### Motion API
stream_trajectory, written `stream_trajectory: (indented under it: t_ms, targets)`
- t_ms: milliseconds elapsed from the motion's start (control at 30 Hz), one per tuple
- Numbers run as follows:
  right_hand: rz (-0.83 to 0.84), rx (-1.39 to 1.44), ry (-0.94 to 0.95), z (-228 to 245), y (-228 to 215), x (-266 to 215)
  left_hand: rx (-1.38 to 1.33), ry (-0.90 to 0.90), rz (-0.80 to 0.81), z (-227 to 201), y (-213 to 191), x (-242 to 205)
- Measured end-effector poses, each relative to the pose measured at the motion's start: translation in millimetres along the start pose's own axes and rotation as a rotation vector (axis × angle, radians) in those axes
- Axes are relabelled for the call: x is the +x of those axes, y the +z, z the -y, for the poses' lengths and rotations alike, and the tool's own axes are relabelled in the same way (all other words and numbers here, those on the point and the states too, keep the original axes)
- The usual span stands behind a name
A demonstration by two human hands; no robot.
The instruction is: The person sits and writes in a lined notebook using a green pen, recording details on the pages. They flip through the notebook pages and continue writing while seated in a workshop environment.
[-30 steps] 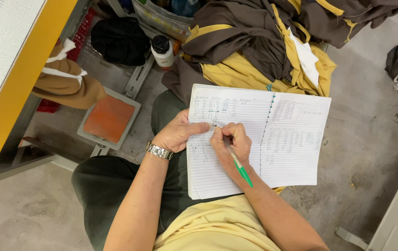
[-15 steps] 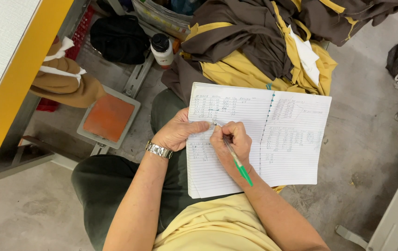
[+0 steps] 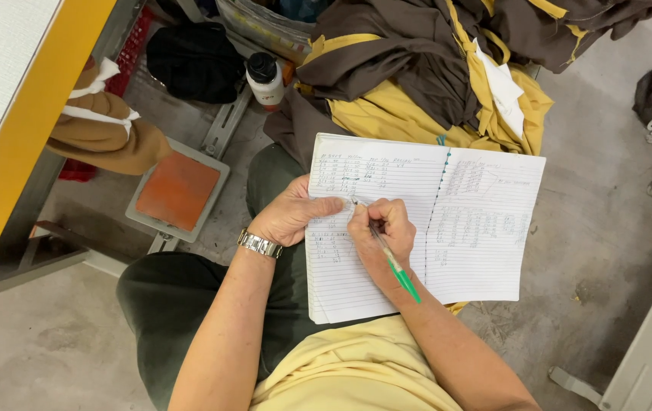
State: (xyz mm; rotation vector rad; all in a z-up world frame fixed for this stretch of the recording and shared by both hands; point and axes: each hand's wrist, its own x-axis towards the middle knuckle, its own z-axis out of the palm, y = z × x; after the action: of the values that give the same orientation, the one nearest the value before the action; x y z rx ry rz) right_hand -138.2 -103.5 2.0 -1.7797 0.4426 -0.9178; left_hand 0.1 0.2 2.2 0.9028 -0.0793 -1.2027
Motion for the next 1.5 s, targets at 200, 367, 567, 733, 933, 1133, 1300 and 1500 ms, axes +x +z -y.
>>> stream_trajectory:
  t_ms: [200, 367, 567, 733, 933, 1133, 1300, 1500]
  targets:
    - [0.014, -0.012, 0.002, 5, 1, 2, 0.001, 0.005, 0.004, 0, 0, 0]
    - [0.008, -0.032, 0.002, 4, 0, 3, -0.001, 0.004, 0.012, -1, 0, 0]
    - [-0.009, -0.006, 0.042, 7, 1, 3, 0.0, 0.0, 0.01, -2, 1, -1]
    - [-0.012, -0.009, 0.043, 7, 2, 4, 0.006, -0.008, 0.003, -1, 1, -1]
    - [-0.114, 0.003, 0.059, 13, -4, 0, -0.014, 0.024, -0.006, -1, 8, -6]
    - [-0.175, 0.024, -0.109, 67, -21, 11, 0.017, 0.162, -0.114, -7, 0, -41]
    - [-0.061, 0.068, -0.087, 181, 12, 22, 0.208, 0.292, -0.042, -79, 10, -164]
    - [0.401, 0.409, -0.332, 217, 71, 15, 0.318, 0.622, -0.499, -125, 8, -315]
